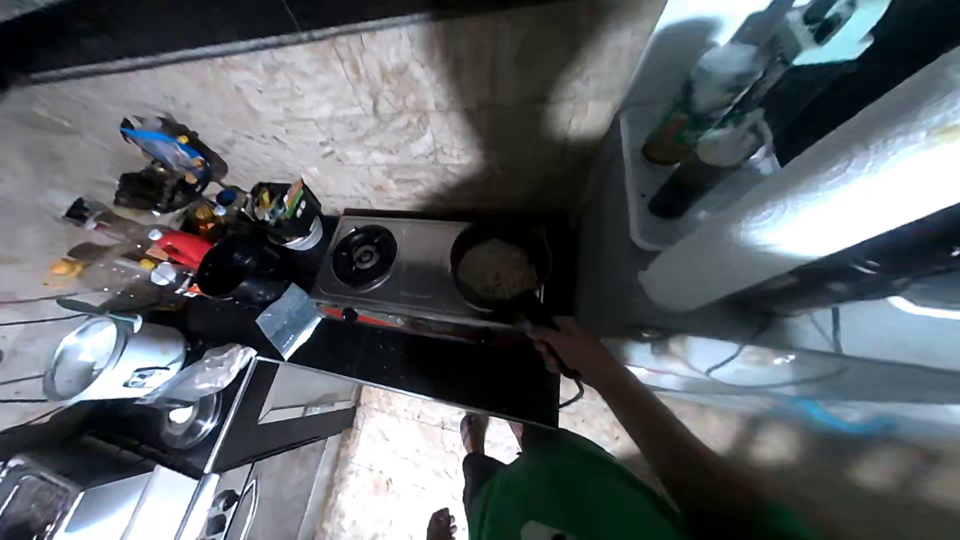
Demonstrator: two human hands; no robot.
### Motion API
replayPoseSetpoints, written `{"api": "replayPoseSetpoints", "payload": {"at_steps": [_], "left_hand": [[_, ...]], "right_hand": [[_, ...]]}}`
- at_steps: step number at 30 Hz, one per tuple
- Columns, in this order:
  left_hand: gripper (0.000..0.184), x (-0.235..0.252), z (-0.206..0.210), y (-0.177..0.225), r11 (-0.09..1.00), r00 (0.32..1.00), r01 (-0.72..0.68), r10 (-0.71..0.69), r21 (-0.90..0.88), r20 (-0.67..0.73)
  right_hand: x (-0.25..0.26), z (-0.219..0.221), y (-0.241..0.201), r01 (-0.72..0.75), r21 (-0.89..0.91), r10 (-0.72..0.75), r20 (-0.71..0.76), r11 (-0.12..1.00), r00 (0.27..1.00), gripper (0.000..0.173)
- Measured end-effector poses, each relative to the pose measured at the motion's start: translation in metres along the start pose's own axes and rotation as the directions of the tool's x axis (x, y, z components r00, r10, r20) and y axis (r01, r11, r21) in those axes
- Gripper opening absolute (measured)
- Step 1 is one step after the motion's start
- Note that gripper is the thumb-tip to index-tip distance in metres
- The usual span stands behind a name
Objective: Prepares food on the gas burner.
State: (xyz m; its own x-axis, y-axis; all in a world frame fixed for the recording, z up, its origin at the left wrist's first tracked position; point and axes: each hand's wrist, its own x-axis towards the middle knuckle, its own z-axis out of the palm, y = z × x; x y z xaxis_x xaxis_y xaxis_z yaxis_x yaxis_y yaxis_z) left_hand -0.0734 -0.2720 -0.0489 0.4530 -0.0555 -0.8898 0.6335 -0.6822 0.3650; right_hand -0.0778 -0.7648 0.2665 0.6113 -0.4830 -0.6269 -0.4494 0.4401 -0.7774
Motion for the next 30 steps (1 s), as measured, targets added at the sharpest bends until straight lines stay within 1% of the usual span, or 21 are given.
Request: {"api": "replayPoseSetpoints", "payload": {"at_steps": [2, 3, 5, 7, 8, 10, 11, 13, 15, 18, 22, 26, 28, 30], "left_hand": [[0.042, -0.002, 0.007, 0.006, 1.0, 0.999, 0.017, -0.017, 0.012, 0.027], [0.042, 0.0, 0.008, 0.006, 0.999, 0.998, 0.027, -0.029, 0.037, 0.047], [0.042, 0.004, 0.004, 0.008, 0.995, 0.997, 0.03, -0.035, 0.09, 0.063], [0.042, 0.008, 0.002, 0.013, 0.998, 0.999, -0.006, 0.003, 0.064, 0.038], [0.042, 0.012, 0.003, 0.016, 0.999, 0.999, -0.032, 0.032, 0.041, 0.014], [0.041, 0.009, 0.002, 0.013, 0.998, 0.999, -0.049, 0.049, 0.028, -0.012], [0.041, 0.008, 0.004, 0.015, 0.998, 0.999, -0.045, 0.045, 0.034, -0.004], [0.041, 0.01, 0.0, 0.019, 0.997, 0.999, -0.035, 0.033, 0.067, 0.025], [0.041, 0.016, -0.003, 0.023, 0.997, 0.999, -0.051, 0.05, 0.061, 0.02], [0.04, 0.013, 0.001, 0.019, 0.996, 0.997, -0.077, 0.078, 0.043, -0.022], [0.04, 0.007, 0.002, 0.017, 0.999, 0.999, -0.035, 0.035, 0.024, -0.004], [0.04, 0.004, 0.007, 0.004, 0.999, 0.999, -0.04, 0.04, -0.001, -0.028], [0.04, 0.0, 0.009, -0.006, 1.0, 1.0, -0.018, 0.017, -0.021, -0.019], [0.041, -0.005, 0.011, -0.013, 0.998, 1.0, 0.013, -0.014, -0.061, -0.015]], "right_hand": [[0.026, 0.013, 0.003, 0.031, -0.035, -0.032, -0.024, 0.999, 0.999, 0.026], [0.031, 0.013, 0.005, 0.038, -0.054, -0.039, -0.024, 0.998, 0.999, 0.026], [0.018, -0.001, 0.006, 0.01, -0.067, -0.009, 0.002, 0.998, 1.0, 0.025], [0.0, -0.017, 0.002, -0.013, -0.06, 0.013, 0.001, 0.998, 1.0, 0.021], [0.001, -0.015, -0.003, -0.003, -0.056, 0.002, -0.013, 0.998, 1.0, 0.02], [0.019, 0.005, -0.002, 0.013, -0.064, -0.015, -0.042, 0.998, 0.999, 0.026], [0.033, 0.011, 0.001, 0.024, -0.083, -0.029, -0.054, 0.996, 0.998, 0.029], [0.045, 0.011, 0.005, 0.041, -0.095, -0.045, -0.048, 0.995, 0.998, 0.026], [0.04, 0.0, 0.002, 0.039, -0.061, -0.041, -0.034, 0.997, 0.999, 0.022], [0.041, 0.0, 0.004, 0.031, -0.084, -0.035, -0.052, 0.996, 0.998, 0.02], [0.065, 0.007, 0.01, 0.051, -0.119, -0.061, -0.088, 0.992, 0.994, 0.023], [0.073, 0.003, 0.012, 0.033, -0.12, -0.045, -0.107, 0.992, 0.993, 0.022], [0.075, 0.0, 0.013, 0.033, -0.119, -0.045, -0.096, 0.992, 0.994, 0.023], [0.077, -0.003, 0.014, 0.045, -0.098, -0.051, -0.057, 0.994, 0.997, 0.026]]}}
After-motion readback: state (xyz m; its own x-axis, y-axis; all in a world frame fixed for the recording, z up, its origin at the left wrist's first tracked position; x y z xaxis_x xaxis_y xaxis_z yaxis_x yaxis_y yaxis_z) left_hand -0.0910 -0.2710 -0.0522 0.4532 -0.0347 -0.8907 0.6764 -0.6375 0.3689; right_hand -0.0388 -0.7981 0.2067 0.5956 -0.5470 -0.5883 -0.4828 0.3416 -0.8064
